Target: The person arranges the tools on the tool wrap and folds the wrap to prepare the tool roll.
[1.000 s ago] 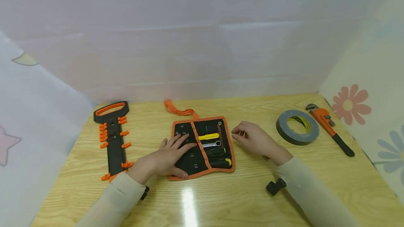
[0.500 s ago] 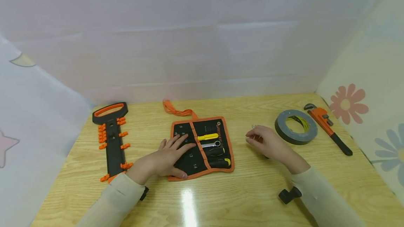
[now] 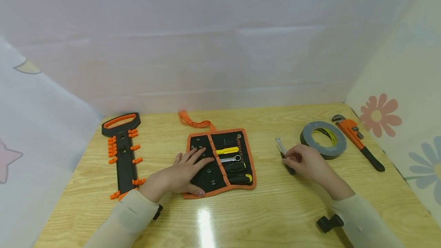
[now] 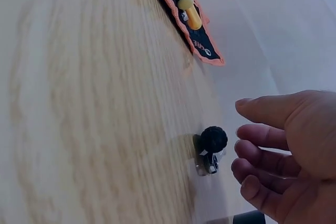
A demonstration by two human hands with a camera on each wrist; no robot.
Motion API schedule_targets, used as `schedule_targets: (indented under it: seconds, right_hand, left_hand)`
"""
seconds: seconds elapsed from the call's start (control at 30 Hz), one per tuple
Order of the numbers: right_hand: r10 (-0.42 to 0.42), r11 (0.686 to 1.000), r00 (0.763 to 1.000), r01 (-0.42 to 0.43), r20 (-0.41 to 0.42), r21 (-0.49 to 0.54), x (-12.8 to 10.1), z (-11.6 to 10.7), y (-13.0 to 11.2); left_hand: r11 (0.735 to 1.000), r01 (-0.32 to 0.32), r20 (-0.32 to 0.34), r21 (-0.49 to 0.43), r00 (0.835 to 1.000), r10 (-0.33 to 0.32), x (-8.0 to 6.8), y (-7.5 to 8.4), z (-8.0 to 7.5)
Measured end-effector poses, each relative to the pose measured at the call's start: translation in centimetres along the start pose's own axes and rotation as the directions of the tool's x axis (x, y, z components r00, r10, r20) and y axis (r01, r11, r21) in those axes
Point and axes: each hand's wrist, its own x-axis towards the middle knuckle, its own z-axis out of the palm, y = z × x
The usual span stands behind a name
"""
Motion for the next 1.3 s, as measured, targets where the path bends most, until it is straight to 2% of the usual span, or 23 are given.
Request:
schedule_targets:
  seconds: [0.27, 0.8, 1.07, 1.3]
  right_hand:
    - [0.099, 0.995, 0.994, -0.098, 0.050, -0.012, -0.3, 0.2, 0.0]
    - [0.102, 0.994, 0.994, -0.100, 0.049, -0.040, -0.5, 0.7, -0.3]
    - [0.109, 0.994, 0.994, -0.109, 0.003, -0.013, -0.1, 0.4, -0.5]
    - [0.094, 0.995, 0.996, -0.094, 0.007, 0.012, 0.6, 0.4, -0.9]
  left_hand:
    - [1.000, 0.014, 0.006, 0.005, 1.000, -0.014, 0.1, 0.0, 0.1]
    - [1.000, 0.014, 0.008, 0.006, 1.000, -0.014, 0.0, 0.0, 0.2]
    - [1.000, 0.013, 0.003, 0.002, 1.000, -0.013, 0.0, 0.0, 0.2]
    - [1.000, 0.018, 0.001, 0.000, 1.000, -0.018, -0.1, 0.1, 0.1]
